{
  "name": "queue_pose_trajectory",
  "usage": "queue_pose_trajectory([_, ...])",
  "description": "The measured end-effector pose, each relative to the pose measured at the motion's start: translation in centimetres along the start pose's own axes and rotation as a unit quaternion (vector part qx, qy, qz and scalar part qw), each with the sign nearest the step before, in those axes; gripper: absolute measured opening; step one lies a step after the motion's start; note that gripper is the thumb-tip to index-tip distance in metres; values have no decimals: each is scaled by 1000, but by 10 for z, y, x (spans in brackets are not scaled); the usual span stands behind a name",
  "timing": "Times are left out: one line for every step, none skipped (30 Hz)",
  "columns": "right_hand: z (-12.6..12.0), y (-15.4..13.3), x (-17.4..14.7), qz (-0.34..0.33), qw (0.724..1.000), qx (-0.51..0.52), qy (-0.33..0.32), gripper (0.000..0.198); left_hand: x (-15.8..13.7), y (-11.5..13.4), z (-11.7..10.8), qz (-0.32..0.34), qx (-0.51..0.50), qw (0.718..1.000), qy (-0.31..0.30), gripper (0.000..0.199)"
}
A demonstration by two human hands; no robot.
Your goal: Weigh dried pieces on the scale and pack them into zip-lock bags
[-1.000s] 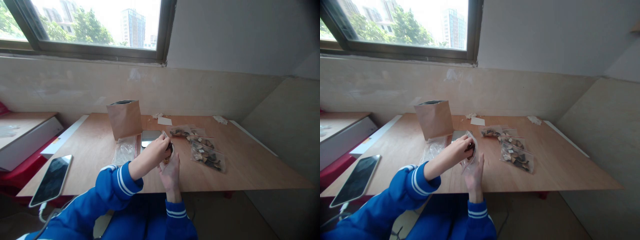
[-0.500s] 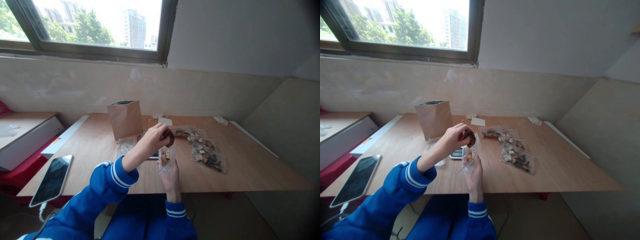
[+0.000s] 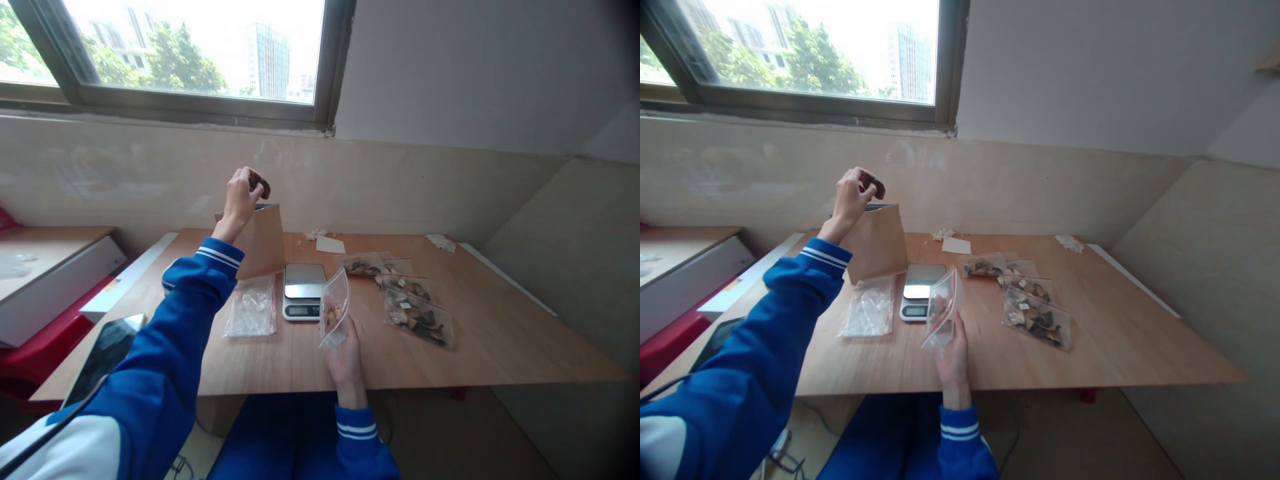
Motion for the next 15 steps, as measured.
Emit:
queue_pose_trajectory([0, 0, 0, 1, 1000, 2, -2, 30, -1, -9, 5, -7, 9, 1000, -10, 10])
queue_pose_trajectory([-1, 1, 0, 2, 1000, 4, -3, 30, -3, -16, 9, -14, 18, 1000, -15, 10])
queue_pose_trajectory([-1, 1, 1, 2, 1000, 3, -4, 30, -6, -22, 12, -19, 27, 999, -17, 9])
queue_pose_trajectory([-2, 1, 1, 2, 1000, 2, -3, 29, -8, -26, 14, -22, 33, 999, -20, 9])
queue_pose_trajectory([-2, 1, 1, 1, 1000, 0, -2, 29, -10, -28, 16, -20, 38, 999, -24, 9])
queue_pose_trajectory([-3, 1, 1, 2, 1000, -2, -2, 29, -11, -29, 18, -16, 39, 999, -28, 8])
queue_pose_trajectory([-3, 1, 1, 2, 1000, -2, -1, 29, -12, -30, 20, -12, 39, 999, -34, 8])
queue_pose_trajectory([-3, 1, 1, 2, 1000, -2, -1, 29, -12, -30, 22, -8, 37, 999, -39, 7])
queue_pose_trajectory([-3, 1, 1, 1, 1000, -2, -3, 29, -12, -31, 24, -8, 34, 998, -43, 6])
queue_pose_trajectory([-3, 1, 1, 0, 1000, -4, -4, 29, -11, -33, 25, -11, 31, 998, -49, 5])
queue_pose_trajectory([-2, 1, 1, -2, 1000, -5, -6, 30, -10, -35, 26, -17, 28, 998, -55, 5])
queue_pose_trajectory([-2, 1, 1, -3, 1000, -8, -7, 31, -10, -37, 27, -27, 26, 997, -63, 6])
queue_pose_trajectory([-2, 0, 1, -5, 1000, -12, -6, 32, -10, -40, 29, -38, 26, 996, -71, 6])
queue_pose_trajectory([-3, 0, 1, -6, 1000, -17, -4, 33, -10, -42, 29, -49, 26, 995, -78, 7])
queue_pose_trajectory([-3, 0, 1, -7, 1000, -21, -3, 33, -11, -45, 30, -60, 28, 994, -84, 8])
Point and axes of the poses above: each hand's wrist, its own x-axis towards the middle knuckle, its own z-axis out of the palm, y = z × x, the point moved 10 cm from there along x, towards the middle knuckle, and after that the axes turned 4 degrees about x, right-handed, at the moved point
